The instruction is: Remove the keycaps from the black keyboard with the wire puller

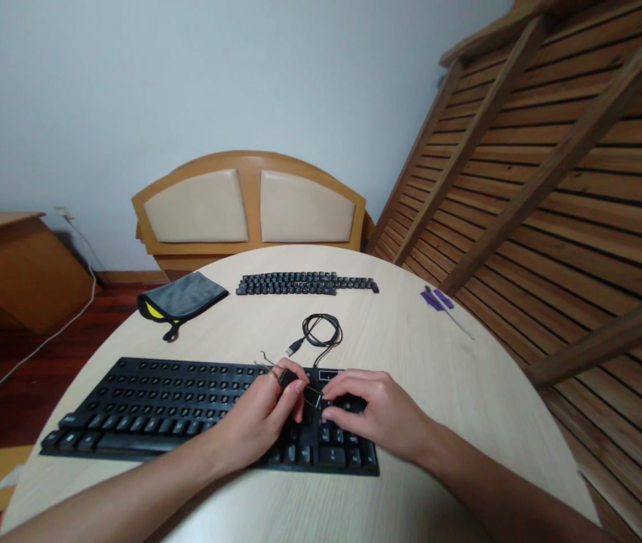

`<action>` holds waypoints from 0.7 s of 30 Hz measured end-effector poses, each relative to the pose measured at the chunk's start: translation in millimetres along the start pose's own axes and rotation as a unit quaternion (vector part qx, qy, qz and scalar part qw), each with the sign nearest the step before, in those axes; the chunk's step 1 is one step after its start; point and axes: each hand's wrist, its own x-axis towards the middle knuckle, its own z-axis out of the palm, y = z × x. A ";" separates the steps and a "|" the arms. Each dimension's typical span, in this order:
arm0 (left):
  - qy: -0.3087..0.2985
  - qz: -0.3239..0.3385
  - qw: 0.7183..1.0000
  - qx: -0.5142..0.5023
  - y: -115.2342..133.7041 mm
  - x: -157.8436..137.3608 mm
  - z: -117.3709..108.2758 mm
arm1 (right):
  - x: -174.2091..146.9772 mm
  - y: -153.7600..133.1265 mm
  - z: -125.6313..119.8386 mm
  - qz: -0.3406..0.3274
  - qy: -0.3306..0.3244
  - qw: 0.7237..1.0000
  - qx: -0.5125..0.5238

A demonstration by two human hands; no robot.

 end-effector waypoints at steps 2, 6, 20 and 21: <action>0.022 -0.010 1.000 0.014 -3.4 2.2 1.3 | 3.6 8.1 -7.5 0.016 0.022 0.999 -0.028; 0.021 -0.027 0.999 0.032 -7.4 6.2 2.1 | 16.4 37.3 -28.1 0.088 0.078 0.984 -0.135; 0.000 -0.024 0.998 0.055 -4.7 7.2 -0.3 | 88.4 149.7 -63.8 0.277 0.085 0.878 -0.381; 0.001 -0.022 0.998 0.055 -5.0 7.2 -0.3 | 90.2 152.6 -61.8 0.279 0.092 0.877 -0.381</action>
